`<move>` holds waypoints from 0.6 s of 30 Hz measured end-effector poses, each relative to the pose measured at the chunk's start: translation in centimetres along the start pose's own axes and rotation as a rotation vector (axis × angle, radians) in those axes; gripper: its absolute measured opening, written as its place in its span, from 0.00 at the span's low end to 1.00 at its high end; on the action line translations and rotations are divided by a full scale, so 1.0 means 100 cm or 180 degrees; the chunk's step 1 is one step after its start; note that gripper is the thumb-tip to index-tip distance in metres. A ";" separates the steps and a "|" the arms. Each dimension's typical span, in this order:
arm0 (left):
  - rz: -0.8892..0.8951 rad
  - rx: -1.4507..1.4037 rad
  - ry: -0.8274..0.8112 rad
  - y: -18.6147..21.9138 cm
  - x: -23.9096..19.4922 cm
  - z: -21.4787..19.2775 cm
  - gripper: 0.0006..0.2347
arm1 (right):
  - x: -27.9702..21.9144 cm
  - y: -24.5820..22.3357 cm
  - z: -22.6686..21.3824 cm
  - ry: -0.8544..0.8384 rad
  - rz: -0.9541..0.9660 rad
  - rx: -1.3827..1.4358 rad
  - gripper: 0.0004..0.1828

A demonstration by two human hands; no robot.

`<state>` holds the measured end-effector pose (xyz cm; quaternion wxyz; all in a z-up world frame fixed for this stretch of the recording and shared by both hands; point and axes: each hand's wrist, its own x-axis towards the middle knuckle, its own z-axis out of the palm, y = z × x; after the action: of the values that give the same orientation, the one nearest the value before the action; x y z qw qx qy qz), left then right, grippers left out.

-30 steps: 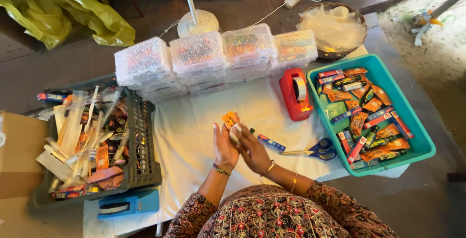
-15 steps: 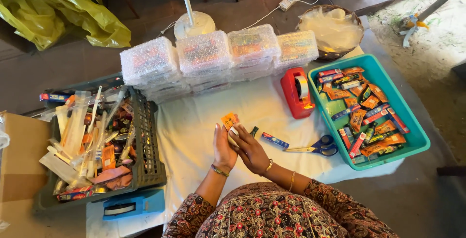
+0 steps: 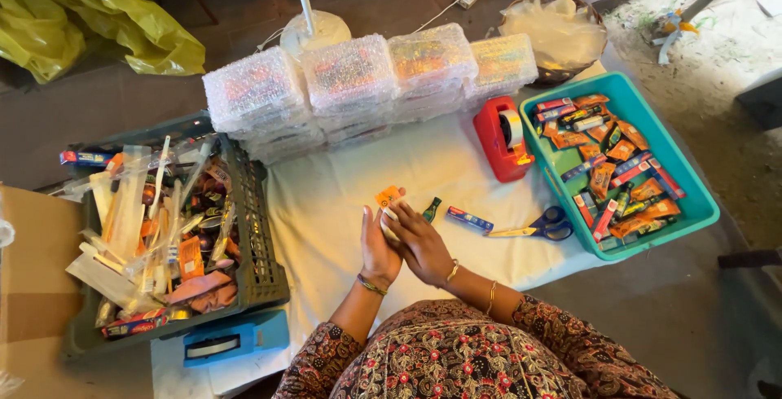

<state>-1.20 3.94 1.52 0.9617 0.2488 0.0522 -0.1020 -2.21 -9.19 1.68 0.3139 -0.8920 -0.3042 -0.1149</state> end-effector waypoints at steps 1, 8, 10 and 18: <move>-0.0013 -0.0001 -0.0010 -0.002 -0.002 0.003 0.34 | 0.007 0.002 -0.001 0.0007 0.0011 -0.0010 0.29; -0.0148 -0.0062 -0.0068 -0.017 0.002 -0.018 0.23 | 0.017 0.018 0.001 0.0391 0.1041 0.1378 0.26; 0.0047 0.0119 0.0058 -0.020 0.007 -0.029 0.21 | 0.010 0.016 0.003 0.0453 0.1101 0.1368 0.26; 0.0284 0.0263 0.0261 -0.064 0.039 -0.119 0.13 | -0.020 0.110 0.077 0.0873 0.2113 0.3726 0.26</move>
<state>0.61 3.64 -12.41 0.9513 0.2943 0.0761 -0.0508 3.08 -12.11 -10.47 0.7986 -0.5988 0.0157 0.0587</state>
